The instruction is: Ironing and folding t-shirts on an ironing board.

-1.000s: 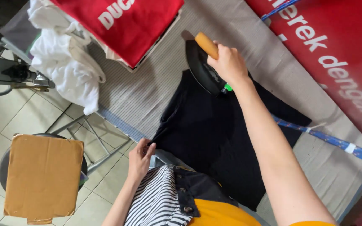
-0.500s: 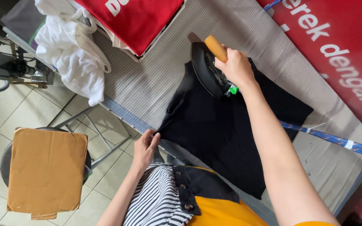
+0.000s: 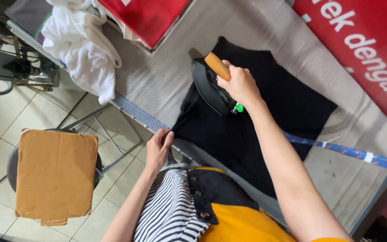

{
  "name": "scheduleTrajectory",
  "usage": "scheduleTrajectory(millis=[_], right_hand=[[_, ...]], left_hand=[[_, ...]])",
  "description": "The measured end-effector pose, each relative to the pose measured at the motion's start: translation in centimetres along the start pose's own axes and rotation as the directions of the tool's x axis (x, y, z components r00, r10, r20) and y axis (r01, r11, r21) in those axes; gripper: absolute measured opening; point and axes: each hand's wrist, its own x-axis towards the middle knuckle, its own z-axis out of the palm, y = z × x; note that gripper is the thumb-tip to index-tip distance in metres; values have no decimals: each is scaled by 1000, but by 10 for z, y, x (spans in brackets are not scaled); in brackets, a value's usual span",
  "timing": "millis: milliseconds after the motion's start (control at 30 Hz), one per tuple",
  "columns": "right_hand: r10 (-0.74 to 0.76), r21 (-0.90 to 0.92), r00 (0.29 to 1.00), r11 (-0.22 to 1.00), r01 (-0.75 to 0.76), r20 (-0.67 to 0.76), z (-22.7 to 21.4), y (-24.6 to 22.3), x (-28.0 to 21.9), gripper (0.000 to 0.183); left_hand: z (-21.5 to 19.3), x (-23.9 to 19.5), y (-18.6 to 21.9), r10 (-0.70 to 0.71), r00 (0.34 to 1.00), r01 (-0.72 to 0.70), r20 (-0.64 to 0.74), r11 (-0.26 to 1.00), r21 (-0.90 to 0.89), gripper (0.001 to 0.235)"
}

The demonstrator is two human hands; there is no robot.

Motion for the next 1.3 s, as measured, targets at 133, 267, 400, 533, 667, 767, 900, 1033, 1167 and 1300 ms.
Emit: scheduleTrajectory(millis=[133, 267, 400, 533, 667, 767, 900, 1033, 1167, 1300], right_hand=[[-27, 35, 998, 999, 25, 62, 11, -9, -25, 62], [30, 114, 990, 992, -46, 138, 18, -40, -51, 64], [-54, 62, 996, 997, 50, 67, 54, -54, -90, 65], [-48, 32, 980, 999, 43, 194, 75, -67, -126, 75], [-3, 16, 986, 1000, 0, 164, 67, -49, -148, 76], [329, -16, 944, 944, -330, -31, 35, -11, -181, 65], [621, 69, 752, 779, -623, -224, 30, 96, -254, 46], [772, 353, 464, 620, -701, -435, 27, 205, -346, 36], [909, 470, 223, 377, -798, -351, -1, 234, -389, 37], [597, 8, 532, 670, -742, -600, 4, 208, -370, 37]], left_hand=[[-1, 0, 2, -51, 998, 51, -22, 999, 14, 23], [-11, -8, 34, 53, 994, -47, -98, 997, 60, 24], [-30, -12, 39, 164, 965, -145, -204, 984, 104, 21], [-37, -8, 57, 335, 872, -317, -356, 942, 109, 19], [-9, -3, 89, 777, 605, -586, -177, 584, 561, 28], [29, 10, 81, 705, 662, -693, 254, 447, 566, 41], [46, 28, 53, 524, 703, -668, 481, 253, 700, 57], [36, 42, 22, 451, 773, -613, 446, 351, 708, 65], [13, 42, 17, 406, 826, -545, 390, 402, 736, 67], [-4, 50, -7, 343, 859, -503, 380, 422, 754, 68]])
